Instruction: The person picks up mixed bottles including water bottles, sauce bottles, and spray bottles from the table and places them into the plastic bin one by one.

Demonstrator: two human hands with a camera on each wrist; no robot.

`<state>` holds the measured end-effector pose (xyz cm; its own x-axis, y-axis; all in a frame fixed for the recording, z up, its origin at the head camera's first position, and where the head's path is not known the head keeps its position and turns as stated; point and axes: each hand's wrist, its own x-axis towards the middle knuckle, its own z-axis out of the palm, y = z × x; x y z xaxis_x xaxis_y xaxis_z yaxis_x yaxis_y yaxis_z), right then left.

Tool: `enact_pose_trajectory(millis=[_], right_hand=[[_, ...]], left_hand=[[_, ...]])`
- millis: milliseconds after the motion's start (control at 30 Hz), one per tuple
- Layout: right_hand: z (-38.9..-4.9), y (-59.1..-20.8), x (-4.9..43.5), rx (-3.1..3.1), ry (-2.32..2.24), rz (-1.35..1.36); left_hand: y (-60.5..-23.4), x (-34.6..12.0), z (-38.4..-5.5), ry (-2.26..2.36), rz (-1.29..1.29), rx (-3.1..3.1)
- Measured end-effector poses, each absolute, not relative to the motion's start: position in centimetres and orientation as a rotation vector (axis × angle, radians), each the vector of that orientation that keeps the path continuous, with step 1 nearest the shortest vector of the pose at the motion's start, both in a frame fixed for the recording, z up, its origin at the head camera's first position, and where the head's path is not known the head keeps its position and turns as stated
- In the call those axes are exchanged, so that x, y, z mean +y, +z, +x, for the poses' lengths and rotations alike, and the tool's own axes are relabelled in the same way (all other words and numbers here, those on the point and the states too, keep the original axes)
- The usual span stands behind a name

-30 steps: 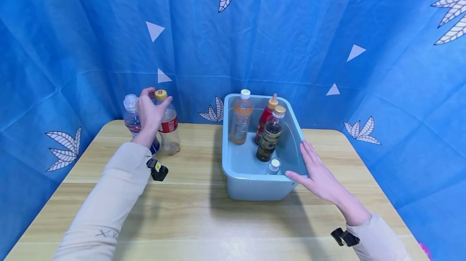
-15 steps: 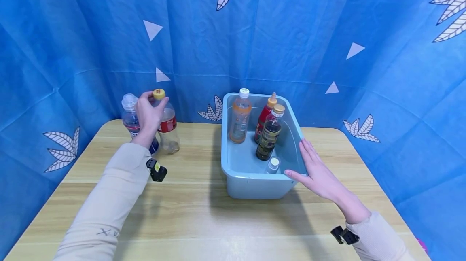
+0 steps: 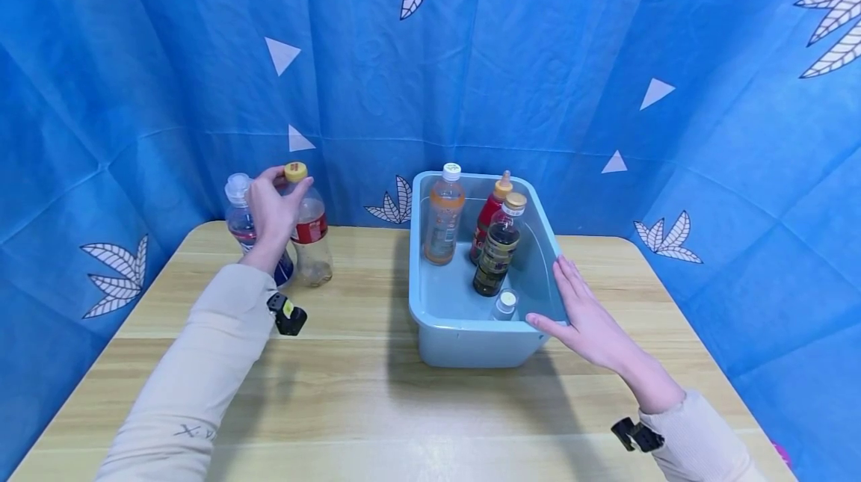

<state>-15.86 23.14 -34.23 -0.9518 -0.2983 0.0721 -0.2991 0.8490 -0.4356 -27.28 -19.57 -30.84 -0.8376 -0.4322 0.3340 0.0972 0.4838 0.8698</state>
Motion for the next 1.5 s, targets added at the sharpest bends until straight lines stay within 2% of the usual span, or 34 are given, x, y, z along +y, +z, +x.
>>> enact_pose_trajectory(millis=[1500], right_hand=[[-15.9, -34.2, 23.0, -3.029, 0.699, 0.484]], left_hand=[[-24.4, -16.3, -23.7, -1.292, -0.095, -2.131]])
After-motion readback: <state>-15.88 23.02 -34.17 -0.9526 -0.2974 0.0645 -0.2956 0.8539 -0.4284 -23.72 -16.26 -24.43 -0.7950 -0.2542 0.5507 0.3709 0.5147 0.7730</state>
